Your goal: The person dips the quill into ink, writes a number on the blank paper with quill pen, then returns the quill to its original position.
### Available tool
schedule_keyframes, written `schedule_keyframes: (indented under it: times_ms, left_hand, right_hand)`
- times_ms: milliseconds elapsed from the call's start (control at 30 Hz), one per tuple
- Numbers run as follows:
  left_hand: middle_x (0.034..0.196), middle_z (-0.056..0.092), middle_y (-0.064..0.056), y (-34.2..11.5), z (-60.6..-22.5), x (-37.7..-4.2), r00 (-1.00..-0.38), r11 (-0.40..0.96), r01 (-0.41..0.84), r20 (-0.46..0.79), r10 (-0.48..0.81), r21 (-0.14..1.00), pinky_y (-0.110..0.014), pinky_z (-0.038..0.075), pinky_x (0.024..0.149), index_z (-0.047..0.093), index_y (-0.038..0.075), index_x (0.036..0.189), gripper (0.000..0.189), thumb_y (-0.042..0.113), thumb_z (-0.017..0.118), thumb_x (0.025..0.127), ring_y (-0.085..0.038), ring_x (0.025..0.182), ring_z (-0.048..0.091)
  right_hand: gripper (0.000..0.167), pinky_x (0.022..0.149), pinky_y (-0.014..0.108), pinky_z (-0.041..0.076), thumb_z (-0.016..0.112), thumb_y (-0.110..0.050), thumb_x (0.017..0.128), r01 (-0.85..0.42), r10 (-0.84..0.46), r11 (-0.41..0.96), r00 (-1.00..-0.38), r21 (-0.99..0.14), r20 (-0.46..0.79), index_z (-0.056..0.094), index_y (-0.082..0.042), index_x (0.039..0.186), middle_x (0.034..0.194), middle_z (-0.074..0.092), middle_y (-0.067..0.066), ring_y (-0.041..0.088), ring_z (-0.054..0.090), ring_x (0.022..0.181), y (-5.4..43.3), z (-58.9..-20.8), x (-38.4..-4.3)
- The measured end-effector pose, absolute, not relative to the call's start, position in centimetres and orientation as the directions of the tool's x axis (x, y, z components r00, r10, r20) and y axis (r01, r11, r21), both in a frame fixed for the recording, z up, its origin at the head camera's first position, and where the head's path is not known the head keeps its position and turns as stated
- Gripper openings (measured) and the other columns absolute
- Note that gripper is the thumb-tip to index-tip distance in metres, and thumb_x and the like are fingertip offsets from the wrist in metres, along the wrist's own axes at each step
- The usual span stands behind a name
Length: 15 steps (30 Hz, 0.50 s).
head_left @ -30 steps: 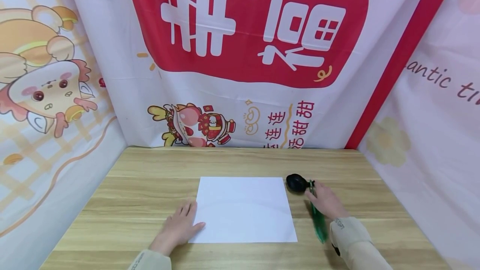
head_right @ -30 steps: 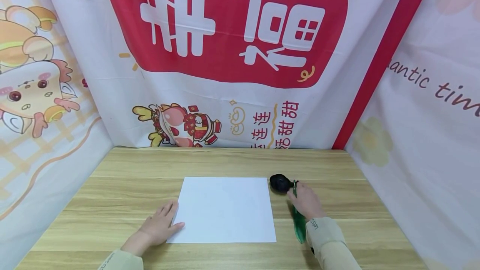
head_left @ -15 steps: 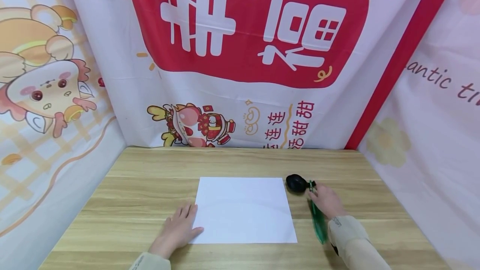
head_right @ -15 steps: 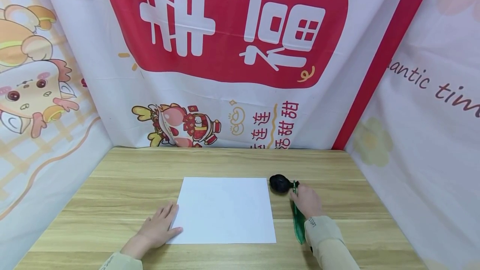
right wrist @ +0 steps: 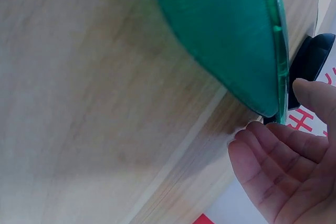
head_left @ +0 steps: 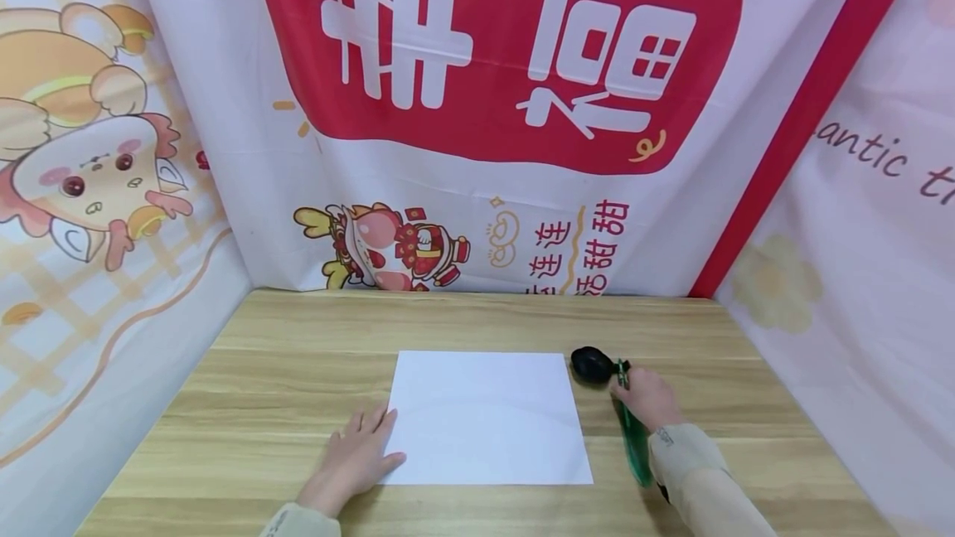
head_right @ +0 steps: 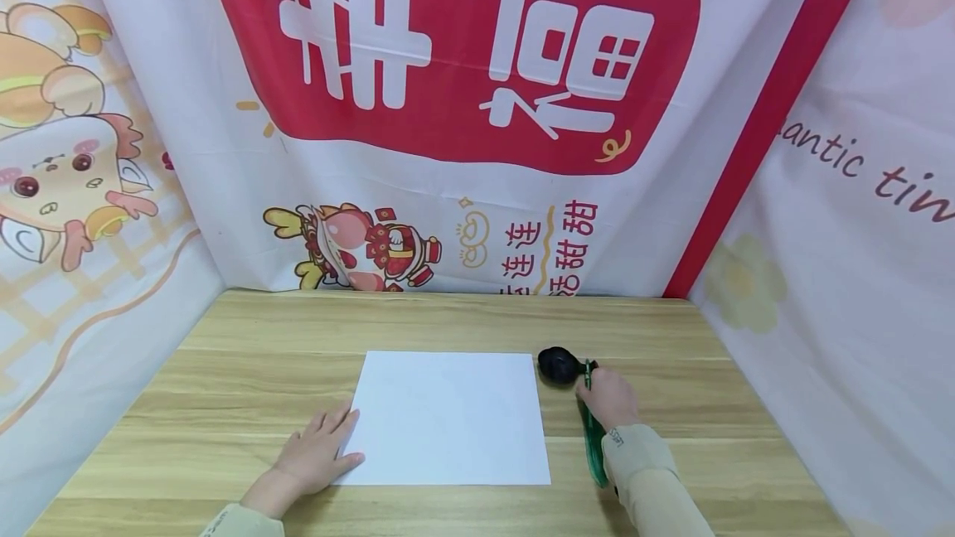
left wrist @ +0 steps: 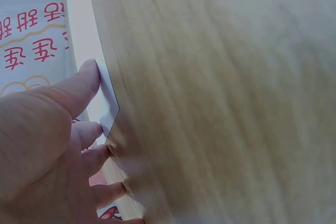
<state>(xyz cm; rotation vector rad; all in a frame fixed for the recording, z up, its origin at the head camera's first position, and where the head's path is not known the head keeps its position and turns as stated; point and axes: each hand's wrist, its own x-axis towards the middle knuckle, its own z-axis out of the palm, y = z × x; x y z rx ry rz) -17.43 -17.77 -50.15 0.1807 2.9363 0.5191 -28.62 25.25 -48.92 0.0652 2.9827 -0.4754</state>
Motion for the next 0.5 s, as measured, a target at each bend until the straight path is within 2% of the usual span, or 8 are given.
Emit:
schedule_keyframes:
  times_ms: [167,500]
  left_hand:
    - [0.145,0.028,-0.021,-17.9,-50.52,-17.42,-0.981,0.935,0.096,-0.128,0.148,0.341,-0.072,0.015,0.093,0.039,0.003,0.138,0.067,0.04,0.06,0.086,-0.051,0.128,0.018]
    - [0.145,0.029,-0.02,-17.93,-50.72,-17.6,-0.982,0.935,0.103,-0.112,0.149,0.338,-0.073,0.015,0.093,0.04,0.003,0.138,0.068,0.041,0.06,0.086,-0.051,0.128,0.019]
  right_hand:
    - [0.026,0.049,0.029,0.044,0.065,-0.021,0.083,0.051,0.021,0.956,-0.994,-0.288,-0.107,0.05,-0.006,0.069,0.063,0.05,0.005,0.017,0.05,0.055,25.26,-49.39,-28.78]
    - [0.021,0.051,0.031,0.044,0.065,-0.016,0.082,0.033,0.007,0.964,-0.995,-0.264,-0.097,0.052,-0.001,0.074,0.066,0.05,0.006,0.019,0.049,0.057,25.2,-49.75,-29.15]
